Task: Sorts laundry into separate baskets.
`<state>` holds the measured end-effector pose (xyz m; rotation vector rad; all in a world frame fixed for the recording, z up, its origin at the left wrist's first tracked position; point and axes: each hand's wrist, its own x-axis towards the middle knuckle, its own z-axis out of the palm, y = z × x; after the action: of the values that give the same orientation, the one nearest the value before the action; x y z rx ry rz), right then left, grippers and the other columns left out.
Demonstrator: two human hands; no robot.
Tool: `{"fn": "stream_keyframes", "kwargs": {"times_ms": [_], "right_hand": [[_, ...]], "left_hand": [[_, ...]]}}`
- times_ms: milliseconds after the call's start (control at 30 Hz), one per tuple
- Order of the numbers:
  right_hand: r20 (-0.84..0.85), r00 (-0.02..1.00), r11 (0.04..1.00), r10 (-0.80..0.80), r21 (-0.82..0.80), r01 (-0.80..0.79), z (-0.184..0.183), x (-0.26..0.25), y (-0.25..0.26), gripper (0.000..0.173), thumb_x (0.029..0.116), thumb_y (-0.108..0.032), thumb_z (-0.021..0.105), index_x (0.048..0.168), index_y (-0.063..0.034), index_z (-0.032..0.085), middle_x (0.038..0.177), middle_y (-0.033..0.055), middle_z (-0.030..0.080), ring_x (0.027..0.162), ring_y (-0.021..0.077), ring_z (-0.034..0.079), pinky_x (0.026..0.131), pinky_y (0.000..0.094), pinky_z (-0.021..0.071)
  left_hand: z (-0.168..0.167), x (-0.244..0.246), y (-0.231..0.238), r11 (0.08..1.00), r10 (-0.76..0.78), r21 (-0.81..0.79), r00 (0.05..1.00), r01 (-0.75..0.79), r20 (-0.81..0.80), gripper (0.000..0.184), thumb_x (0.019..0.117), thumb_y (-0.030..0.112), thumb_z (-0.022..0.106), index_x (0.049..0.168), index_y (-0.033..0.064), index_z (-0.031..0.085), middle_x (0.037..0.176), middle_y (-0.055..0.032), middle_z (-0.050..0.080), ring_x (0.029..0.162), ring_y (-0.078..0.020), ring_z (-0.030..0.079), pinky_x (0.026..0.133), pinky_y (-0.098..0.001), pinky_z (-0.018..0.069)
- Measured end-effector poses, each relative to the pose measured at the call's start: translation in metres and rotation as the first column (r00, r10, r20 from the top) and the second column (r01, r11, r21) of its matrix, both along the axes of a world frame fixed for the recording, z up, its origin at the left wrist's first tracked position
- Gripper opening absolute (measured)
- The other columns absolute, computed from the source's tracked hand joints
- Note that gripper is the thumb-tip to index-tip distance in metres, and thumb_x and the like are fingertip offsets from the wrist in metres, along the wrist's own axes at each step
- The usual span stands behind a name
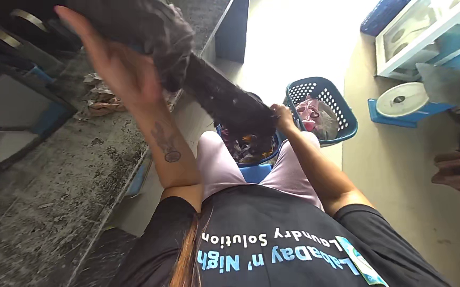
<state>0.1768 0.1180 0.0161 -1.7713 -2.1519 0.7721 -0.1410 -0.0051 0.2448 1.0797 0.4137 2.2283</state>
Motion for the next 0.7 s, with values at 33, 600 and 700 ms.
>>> {"fn": "stream_keyframes", "kwargs": {"times_ms": [33,600,700], "right_hand": [[-0.036,0.999,0.998,-0.014,-0.069,0.011,-0.017,0.005,0.003,0.032,0.0894,-0.008,0.071,0.121,-0.0033,0.069,0.118,0.0300,0.066,0.114,0.0499,0.062,0.095,0.0717,0.0470],[-0.658,0.744,0.989,-0.114,-0.003,0.149,-0.007,0.033,-0.078,0.032,0.0950,-0.012,0.060,0.119,0.0075,0.065,0.107,0.0161,0.071,0.100,0.0193,0.068,0.094,0.0394,0.0556],[-0.493,0.865,0.994,0.092,0.097,-0.050,0.016,0.002,-0.078,0.013,0.0864,-0.003,0.066,0.096,0.0026,0.074,0.092,0.0138,0.073,0.090,0.0227,0.069,0.087,0.0461,0.0554]], "left_hand": [[0.002,-0.008,-0.002,0.997,0.078,-0.017,0.996,-0.079,-0.045,0.057,0.1120,0.038,0.003,0.138,0.0026,0.039,0.126,-0.0154,0.057,0.122,-0.0246,0.059,0.109,-0.0478,0.0482],[-0.141,0.055,-0.015,0.890,-0.054,-0.290,0.551,-0.351,-0.833,0.057,0.0970,0.025,0.069,0.143,-0.0051,0.052,0.136,-0.0186,0.063,0.111,-0.0221,0.070,0.097,-0.0386,0.0593],[-0.186,0.093,-0.001,0.862,-0.249,-0.409,0.453,-0.300,-0.856,0.029,0.0994,0.019,0.062,0.120,0.0010,0.073,0.116,-0.0131,0.073,0.107,-0.0186,0.071,0.098,-0.0376,0.0576]]}}
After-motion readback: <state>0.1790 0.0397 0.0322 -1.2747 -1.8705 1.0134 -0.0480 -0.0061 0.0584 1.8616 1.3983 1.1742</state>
